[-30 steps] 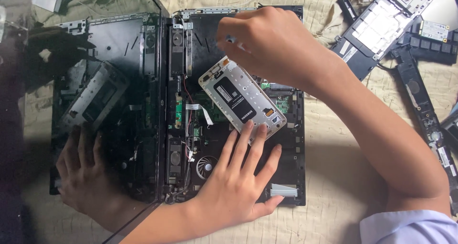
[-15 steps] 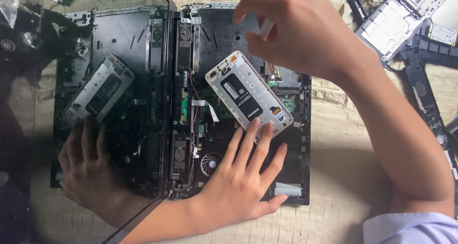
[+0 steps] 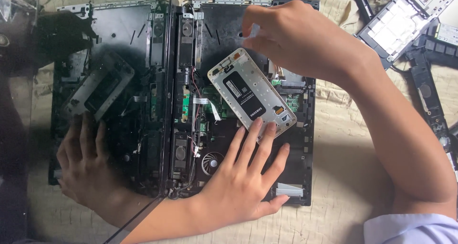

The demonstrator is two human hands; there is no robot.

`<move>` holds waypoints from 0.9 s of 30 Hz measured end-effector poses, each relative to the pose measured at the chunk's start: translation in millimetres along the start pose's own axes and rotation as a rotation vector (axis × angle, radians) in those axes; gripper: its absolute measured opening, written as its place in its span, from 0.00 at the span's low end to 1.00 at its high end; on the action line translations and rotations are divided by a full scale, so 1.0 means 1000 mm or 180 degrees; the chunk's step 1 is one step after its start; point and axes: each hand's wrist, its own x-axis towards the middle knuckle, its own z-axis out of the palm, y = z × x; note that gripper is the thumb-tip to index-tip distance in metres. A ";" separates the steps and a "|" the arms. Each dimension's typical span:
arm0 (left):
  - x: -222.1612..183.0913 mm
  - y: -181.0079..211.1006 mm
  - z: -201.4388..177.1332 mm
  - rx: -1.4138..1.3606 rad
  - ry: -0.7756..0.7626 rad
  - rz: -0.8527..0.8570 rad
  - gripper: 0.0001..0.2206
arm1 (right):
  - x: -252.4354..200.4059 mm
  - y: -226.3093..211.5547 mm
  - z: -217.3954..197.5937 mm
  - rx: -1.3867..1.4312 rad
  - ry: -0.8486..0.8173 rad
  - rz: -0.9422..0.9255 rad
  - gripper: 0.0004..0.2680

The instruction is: Installing or removing a hard drive bracket from a laptop chassis using a screwdriver.

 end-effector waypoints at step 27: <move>0.000 0.001 0.002 0.0019 0.0009 0.0010 0.38 | 0.004 0.007 0.041 -0.1570 0.0237 -0.0562 0.02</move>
